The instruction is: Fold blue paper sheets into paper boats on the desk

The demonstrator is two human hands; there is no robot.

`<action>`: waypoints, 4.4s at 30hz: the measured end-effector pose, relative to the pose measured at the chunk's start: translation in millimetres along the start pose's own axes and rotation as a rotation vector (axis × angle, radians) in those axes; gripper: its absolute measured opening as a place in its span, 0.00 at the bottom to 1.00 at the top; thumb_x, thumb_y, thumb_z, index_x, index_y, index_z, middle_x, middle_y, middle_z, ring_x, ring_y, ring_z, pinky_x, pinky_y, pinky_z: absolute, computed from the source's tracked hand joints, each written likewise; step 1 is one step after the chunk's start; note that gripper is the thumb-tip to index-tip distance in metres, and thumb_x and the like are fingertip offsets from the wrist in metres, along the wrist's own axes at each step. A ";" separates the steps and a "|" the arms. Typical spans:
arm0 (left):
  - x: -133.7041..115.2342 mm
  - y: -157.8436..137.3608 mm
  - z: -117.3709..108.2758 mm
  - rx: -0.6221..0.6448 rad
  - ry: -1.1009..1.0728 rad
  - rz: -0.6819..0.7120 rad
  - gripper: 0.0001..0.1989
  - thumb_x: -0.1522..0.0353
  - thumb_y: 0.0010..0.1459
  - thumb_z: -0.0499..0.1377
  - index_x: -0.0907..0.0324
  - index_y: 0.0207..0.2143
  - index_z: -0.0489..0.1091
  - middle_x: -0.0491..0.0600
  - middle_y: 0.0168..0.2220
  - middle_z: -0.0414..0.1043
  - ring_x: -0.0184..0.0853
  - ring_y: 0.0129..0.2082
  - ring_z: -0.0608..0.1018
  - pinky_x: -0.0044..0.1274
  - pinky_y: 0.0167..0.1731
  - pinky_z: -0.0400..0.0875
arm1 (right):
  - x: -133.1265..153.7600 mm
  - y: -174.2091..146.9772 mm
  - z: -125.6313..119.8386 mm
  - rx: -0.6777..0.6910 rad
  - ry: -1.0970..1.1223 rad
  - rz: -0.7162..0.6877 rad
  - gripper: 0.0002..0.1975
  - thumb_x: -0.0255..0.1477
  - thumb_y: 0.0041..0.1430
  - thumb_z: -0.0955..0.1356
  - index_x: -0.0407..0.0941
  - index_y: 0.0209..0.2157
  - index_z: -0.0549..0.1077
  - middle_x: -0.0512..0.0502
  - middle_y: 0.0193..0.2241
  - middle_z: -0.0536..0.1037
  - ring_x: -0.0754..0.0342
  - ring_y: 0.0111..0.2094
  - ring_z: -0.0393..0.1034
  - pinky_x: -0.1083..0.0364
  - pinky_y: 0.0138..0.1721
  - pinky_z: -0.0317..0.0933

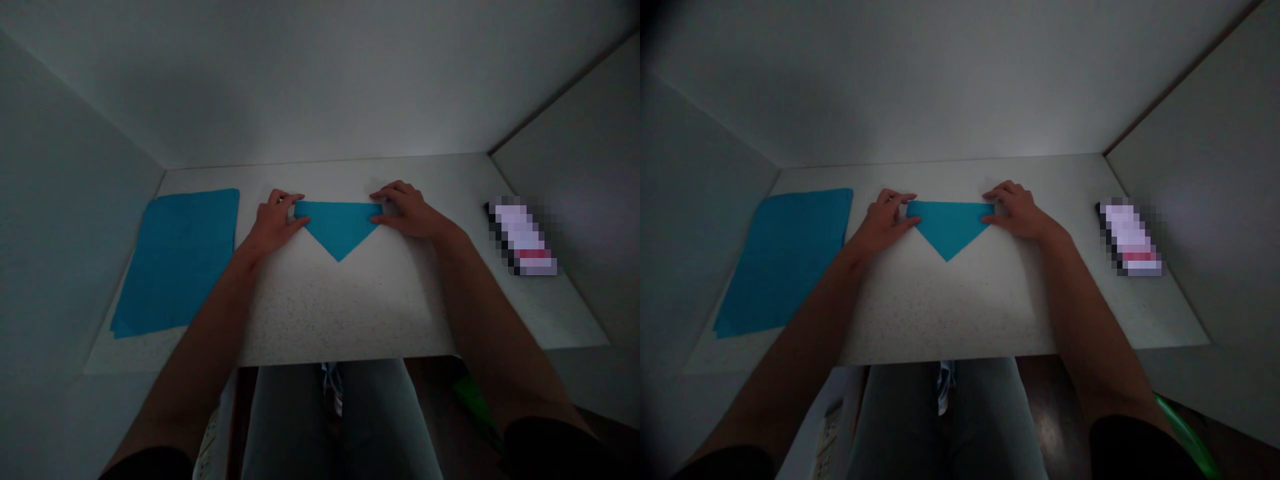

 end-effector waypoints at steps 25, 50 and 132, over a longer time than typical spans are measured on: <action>-10.1 -5.6 10.1 0.101 -0.035 0.013 0.27 0.56 0.59 0.76 0.50 0.57 0.74 0.53 0.62 0.70 0.48 0.57 0.76 0.46 0.68 0.61 | 2.3 -0.8 -1.1 0.029 0.051 -0.022 0.30 0.57 0.63 0.75 0.57 0.59 0.81 0.37 0.60 0.76 0.28 0.62 0.71 0.24 0.67 0.60; -4.5 -4.1 3.4 0.057 -0.009 -0.092 0.28 0.52 0.54 0.78 0.53 0.52 0.77 0.54 0.58 0.73 0.52 0.58 0.75 0.46 0.65 0.61 | -2.0 0.9 1.7 0.058 0.107 0.011 0.32 0.56 0.61 0.77 0.56 0.62 0.81 0.37 0.62 0.76 0.27 0.62 0.73 0.24 0.69 0.58; -17.2 0.9 12.8 0.167 -0.311 0.073 0.20 0.47 0.57 0.68 0.53 0.36 0.79 0.46 0.27 0.74 0.37 0.29 0.73 0.28 0.32 0.65 | -9.9 -106.2 -125.4 -0.491 -0.099 0.327 0.23 0.52 0.75 0.63 0.54 0.55 0.81 0.37 0.52 0.80 0.39 0.49 0.75 0.39 0.52 0.73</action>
Point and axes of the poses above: each hand's wrist, its own y-axis towards the middle knuckle, its own z-axis out of the palm, x = y × z, the point moved 10 cm from there along y, towards the middle knuckle
